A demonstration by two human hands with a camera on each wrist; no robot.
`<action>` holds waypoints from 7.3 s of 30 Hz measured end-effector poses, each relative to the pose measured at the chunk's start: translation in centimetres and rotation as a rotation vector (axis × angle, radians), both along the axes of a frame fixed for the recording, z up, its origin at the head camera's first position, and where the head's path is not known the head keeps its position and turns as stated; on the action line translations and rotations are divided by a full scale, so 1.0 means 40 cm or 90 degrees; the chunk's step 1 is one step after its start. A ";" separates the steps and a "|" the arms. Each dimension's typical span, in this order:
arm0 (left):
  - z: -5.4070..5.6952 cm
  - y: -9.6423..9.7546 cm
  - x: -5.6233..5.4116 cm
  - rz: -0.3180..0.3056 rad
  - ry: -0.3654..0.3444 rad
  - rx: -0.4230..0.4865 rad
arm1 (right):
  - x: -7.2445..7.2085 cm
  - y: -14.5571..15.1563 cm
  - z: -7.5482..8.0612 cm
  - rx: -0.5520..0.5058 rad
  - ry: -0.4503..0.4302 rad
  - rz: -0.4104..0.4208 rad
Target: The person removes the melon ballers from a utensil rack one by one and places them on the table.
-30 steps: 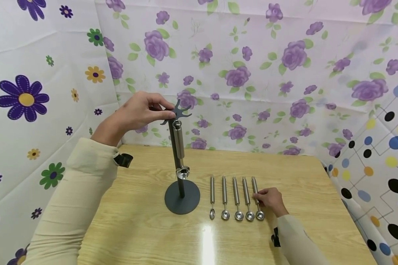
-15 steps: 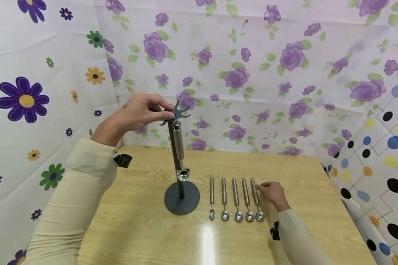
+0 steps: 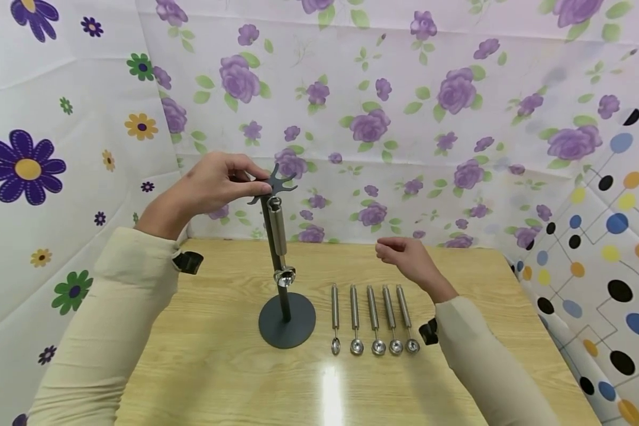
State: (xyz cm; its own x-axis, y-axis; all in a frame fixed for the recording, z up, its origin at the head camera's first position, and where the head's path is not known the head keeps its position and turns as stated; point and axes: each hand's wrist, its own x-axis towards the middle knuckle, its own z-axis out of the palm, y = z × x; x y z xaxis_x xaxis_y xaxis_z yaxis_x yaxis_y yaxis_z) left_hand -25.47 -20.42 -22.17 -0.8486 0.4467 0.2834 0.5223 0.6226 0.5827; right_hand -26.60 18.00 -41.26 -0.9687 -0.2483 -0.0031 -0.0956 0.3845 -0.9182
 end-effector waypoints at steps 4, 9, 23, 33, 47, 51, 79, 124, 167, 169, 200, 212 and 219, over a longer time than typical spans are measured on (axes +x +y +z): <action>-0.001 -0.001 -0.001 0.002 -0.001 -0.005 | 0.008 -0.040 0.070 -0.007 -0.002 0.036; 0.001 -0.001 0.000 0.000 -0.004 -0.004 | 0.024 -0.103 0.136 -0.014 0.012 0.091; 0.000 -0.003 0.001 0.000 -0.005 0.005 | 0.047 -0.317 0.194 -0.044 0.088 0.254; -0.001 0.011 -0.005 -0.012 -0.014 0.014 | 0.054 -0.374 0.176 -0.092 0.142 0.321; -0.013 0.004 0.002 -0.007 -0.008 0.024 | 0.075 -0.323 0.194 -0.076 0.146 0.325; -0.010 0.001 0.003 -0.008 -0.002 0.032 | 0.075 -0.289 0.180 -0.066 0.131 0.314; -0.010 0.000 0.002 -0.016 0.014 0.046 | 0.070 -0.057 0.028 -0.041 0.061 0.154; -0.006 0.001 -0.002 -0.013 -0.003 0.033 | 0.088 0.115 -0.066 0.000 0.023 0.065; -0.016 0.001 -0.004 -0.002 0.014 0.066 | 0.095 0.265 -0.205 -0.009 -0.033 -0.018; -0.016 0.002 -0.005 0.001 0.011 0.069 | 0.090 0.270 -0.219 -0.011 -0.038 -0.025; -0.022 0.005 -0.003 -0.006 0.012 0.097 | 0.044 0.291 -0.407 0.005 -0.141 -0.104; -0.023 0.000 0.014 -0.001 -0.011 0.111 | 0.063 0.267 -0.423 0.073 -0.135 -0.156; -0.017 0.004 0.010 -0.013 0.004 0.099 | 0.058 0.251 -0.431 0.150 -0.114 -0.175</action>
State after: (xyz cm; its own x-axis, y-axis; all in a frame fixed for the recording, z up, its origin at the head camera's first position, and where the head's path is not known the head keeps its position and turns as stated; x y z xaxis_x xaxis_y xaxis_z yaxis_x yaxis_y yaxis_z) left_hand -25.07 -20.25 -22.84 -0.8378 0.4142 0.3556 0.5379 0.5147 0.6677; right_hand -24.26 28.03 -58.51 -0.9778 0.0481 -0.2038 0.1939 0.5758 -0.7942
